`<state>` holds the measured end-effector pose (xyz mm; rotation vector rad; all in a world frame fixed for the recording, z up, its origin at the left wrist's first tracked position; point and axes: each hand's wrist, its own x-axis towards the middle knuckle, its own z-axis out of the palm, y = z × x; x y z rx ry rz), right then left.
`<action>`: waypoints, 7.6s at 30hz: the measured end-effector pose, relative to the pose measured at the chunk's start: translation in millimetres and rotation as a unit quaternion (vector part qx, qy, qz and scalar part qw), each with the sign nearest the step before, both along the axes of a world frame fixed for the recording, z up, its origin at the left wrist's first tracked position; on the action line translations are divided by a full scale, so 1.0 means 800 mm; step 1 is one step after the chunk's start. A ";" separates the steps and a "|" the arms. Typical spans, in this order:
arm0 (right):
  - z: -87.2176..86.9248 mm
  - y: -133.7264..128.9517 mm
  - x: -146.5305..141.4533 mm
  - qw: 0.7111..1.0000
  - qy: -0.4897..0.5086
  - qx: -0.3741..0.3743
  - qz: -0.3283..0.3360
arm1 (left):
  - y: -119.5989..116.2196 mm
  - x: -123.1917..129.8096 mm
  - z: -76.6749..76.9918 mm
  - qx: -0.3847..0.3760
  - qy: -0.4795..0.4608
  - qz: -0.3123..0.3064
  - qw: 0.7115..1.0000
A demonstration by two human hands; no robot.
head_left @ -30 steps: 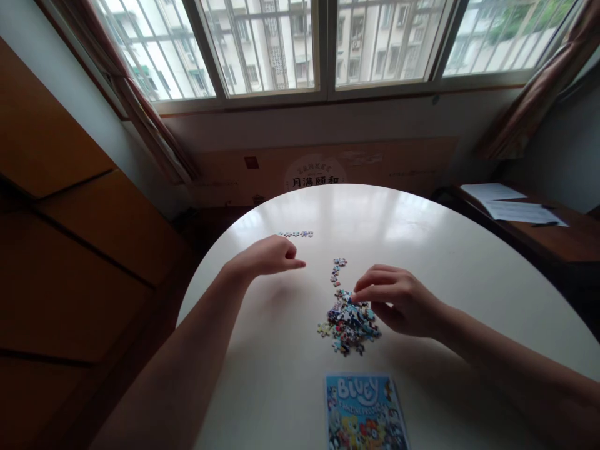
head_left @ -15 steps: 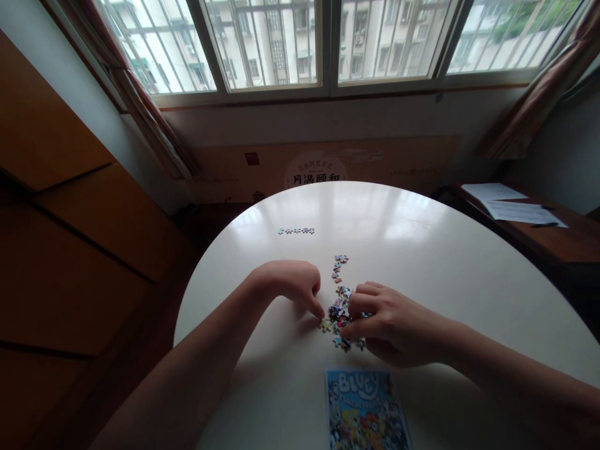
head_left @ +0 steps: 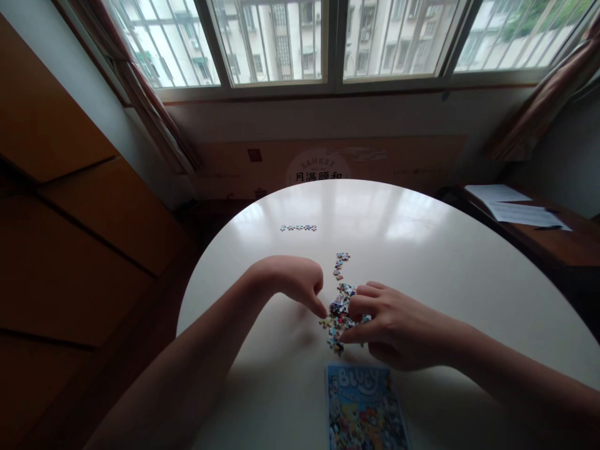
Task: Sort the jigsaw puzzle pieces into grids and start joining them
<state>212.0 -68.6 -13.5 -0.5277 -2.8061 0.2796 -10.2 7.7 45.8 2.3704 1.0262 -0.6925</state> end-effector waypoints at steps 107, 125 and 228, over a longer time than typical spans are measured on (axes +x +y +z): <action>-0.017 0.024 0.016 0.975 0.215 0.015 -0.053 | 0.080 -0.115 -0.072 0.368 -0.095 0.339 0.860; -0.021 0.027 0.015 0.975 0.214 0.006 -0.058 | 0.095 -0.127 -0.091 0.362 -0.152 0.377 0.839; -0.051 0.078 0.034 0.946 0.134 -0.047 -0.292 | 0.040 -0.083 -0.040 0.157 -0.219 0.114 0.956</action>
